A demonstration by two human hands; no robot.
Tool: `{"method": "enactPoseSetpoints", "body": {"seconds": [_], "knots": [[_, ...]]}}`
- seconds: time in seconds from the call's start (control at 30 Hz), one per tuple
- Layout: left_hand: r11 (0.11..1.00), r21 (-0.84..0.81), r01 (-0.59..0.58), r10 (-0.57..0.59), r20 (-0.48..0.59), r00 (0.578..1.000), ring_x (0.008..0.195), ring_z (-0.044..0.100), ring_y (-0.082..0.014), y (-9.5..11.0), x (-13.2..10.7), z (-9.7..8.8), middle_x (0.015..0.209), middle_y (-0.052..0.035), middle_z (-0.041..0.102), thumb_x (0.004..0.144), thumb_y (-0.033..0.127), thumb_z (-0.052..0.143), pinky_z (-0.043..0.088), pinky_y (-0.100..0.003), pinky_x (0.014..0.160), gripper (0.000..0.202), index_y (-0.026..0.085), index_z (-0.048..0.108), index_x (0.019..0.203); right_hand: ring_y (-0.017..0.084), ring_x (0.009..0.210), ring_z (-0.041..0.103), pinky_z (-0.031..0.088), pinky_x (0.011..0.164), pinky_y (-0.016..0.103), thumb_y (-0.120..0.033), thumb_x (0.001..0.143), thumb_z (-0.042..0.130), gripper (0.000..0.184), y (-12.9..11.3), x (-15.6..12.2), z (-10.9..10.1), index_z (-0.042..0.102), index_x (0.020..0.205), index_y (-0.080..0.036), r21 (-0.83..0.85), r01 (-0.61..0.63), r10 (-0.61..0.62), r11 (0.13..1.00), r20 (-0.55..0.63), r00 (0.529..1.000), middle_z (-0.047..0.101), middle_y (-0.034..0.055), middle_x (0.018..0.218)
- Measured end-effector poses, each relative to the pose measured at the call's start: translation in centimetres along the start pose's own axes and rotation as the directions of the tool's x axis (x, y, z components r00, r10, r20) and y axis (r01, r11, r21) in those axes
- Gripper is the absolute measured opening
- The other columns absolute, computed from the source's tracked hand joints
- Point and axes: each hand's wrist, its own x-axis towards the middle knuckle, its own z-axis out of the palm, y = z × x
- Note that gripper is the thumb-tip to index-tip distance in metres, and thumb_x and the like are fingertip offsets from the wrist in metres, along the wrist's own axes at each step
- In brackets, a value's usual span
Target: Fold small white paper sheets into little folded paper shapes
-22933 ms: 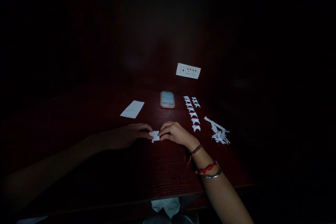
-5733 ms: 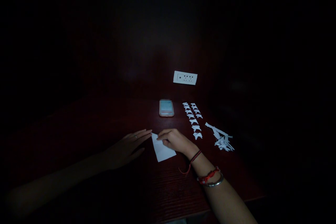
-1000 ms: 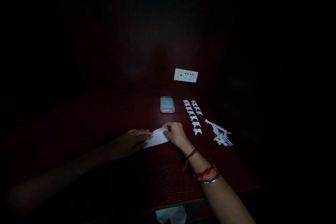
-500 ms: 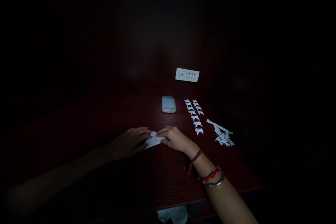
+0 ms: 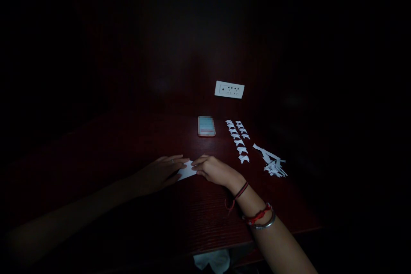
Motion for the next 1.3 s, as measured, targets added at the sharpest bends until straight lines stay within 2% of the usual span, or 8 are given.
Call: {"method": "enactPoseSetpoints", "body": {"seconds": [0.27, 0.57, 0.73, 1.0, 1.3], "knots": [[1.000, 0.006, 0.012, -0.012, -0.002, 1.000, 0.113, 0.031, -0.0212, 0.0, 0.0, 0.3, 0.122, -0.0021, 0.040, 0.083, 0.031, 0.035, 0.028, -0.037, 0.087, 0.033, 0.024, 0.038, 0.115, 0.014, 0.095, 0.049, 0.038, 0.083, 0.028, -0.014, 0.078, 0.044, 0.023, 0.2, 0.0, 0.5, 0.057, 0.097, -0.012, 0.016, -0.002, 0.002, 1.000, -0.035, 0.999, 0.058, 0.0096, 0.097], [0.998, 0.066, 0.006, -0.010, 0.053, 0.999, 0.115, 0.028, -0.0227, 0.1, 0.0, 0.2, 0.126, -0.0007, 0.035, 0.084, 0.032, 0.032, 0.028, -0.038, 0.086, 0.039, 0.027, 0.027, 0.123, 0.014, 0.093, 0.050, 0.037, 0.084, 0.027, -0.014, 0.075, 0.049, 0.023, 0.5, 0.1, 1.1, 0.058, 0.096, -0.013, 0.037, -0.044, 0.047, 0.998, -0.082, 0.996, 0.059, 0.0084, 0.096], [0.998, 0.058, 0.015, -0.018, 0.061, 0.998, 0.118, 0.024, -0.0225, -0.1, -0.2, 0.5, 0.128, -0.0009, 0.032, 0.085, 0.034, 0.029, 0.027, -0.038, 0.087, 0.039, 0.027, 0.026, 0.124, 0.014, 0.094, 0.050, 0.038, 0.083, 0.028, -0.015, 0.073, 0.052, 0.022, 0.7, -0.2, 0.6, 0.060, 0.094, -0.016, 0.083, -0.097, 0.101, 0.992, -0.049, 0.994, 0.058, 0.0066, 0.099], [0.999, 0.045, 0.007, -0.010, 0.057, 0.998, 0.119, 0.020, -0.0249, -0.2, -0.1, 0.7, 0.129, -0.0012, 0.030, 0.085, 0.032, 0.029, 0.026, -0.040, 0.087, 0.041, 0.026, 0.023, 0.125, 0.014, 0.094, 0.051, 0.039, 0.083, 0.028, -0.014, 0.075, 0.050, 0.020, 0.7, -0.4, 0.5, 0.061, 0.091, -0.016, 0.080, -0.064, 0.068, 0.995, -0.042, 0.997, 0.059, 0.0071, 0.098], [0.997, 0.069, -0.019, 0.014, 0.073, 0.997, 0.118, 0.022, -0.0228, -0.2, -0.2, 0.8, 0.129, 0.0007, 0.030, 0.084, 0.027, 0.030, 0.026, -0.039, 0.088, 0.042, 0.026, 0.021, 0.126, 0.014, 0.093, 0.051, 0.039, 0.082, 0.025, -0.014, 0.076, 0.047, 0.019, 0.6, -0.3, 0.5, 0.061, 0.089, -0.013, 0.051, -0.040, 0.042, 0.998, -0.025, 0.999, 0.059, 0.0079, 0.095]]}}
